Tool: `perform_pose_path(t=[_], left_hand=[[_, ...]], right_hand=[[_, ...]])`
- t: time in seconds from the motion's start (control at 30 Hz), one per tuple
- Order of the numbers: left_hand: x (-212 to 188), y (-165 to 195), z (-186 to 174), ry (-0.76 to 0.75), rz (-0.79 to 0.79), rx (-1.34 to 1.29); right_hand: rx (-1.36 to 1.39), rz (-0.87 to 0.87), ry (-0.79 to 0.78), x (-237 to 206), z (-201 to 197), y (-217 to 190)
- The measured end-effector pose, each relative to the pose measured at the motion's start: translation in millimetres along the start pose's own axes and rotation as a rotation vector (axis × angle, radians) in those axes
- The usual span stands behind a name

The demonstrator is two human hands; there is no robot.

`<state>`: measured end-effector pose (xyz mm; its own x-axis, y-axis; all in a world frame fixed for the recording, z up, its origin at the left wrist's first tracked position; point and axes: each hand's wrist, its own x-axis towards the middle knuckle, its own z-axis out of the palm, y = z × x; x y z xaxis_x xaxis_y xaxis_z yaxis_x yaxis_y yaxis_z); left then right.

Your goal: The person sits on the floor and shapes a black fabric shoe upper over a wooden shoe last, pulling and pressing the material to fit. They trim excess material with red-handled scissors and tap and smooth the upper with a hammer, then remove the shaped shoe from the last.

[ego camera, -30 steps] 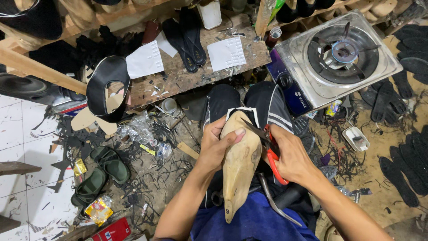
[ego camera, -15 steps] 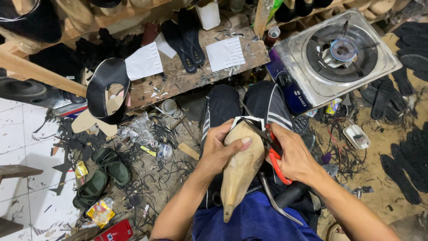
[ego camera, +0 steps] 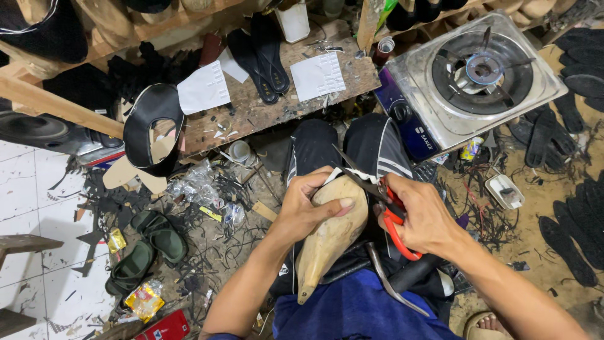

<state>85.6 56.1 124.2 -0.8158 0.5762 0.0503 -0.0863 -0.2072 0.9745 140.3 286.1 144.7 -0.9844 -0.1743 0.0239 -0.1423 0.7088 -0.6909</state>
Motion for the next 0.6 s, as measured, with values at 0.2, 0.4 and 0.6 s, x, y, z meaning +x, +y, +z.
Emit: perform_pose_path(t=[0.2, 0.4, 0.6], left_hand=[[5, 7, -3, -0.080, 0.038, 0.108], [8, 20, -14, -0.150, -0.034, 0.245], [13, 25, -22, -0.280, 0.126, 0.294]], right_hand=[[-0.007, -0.117, -0.020, 3, -14, -7], [-0.113, -0.036, -0.140, 0, -29, -6], [-0.153, 0.145, -0.351, -2, -40, -2]])
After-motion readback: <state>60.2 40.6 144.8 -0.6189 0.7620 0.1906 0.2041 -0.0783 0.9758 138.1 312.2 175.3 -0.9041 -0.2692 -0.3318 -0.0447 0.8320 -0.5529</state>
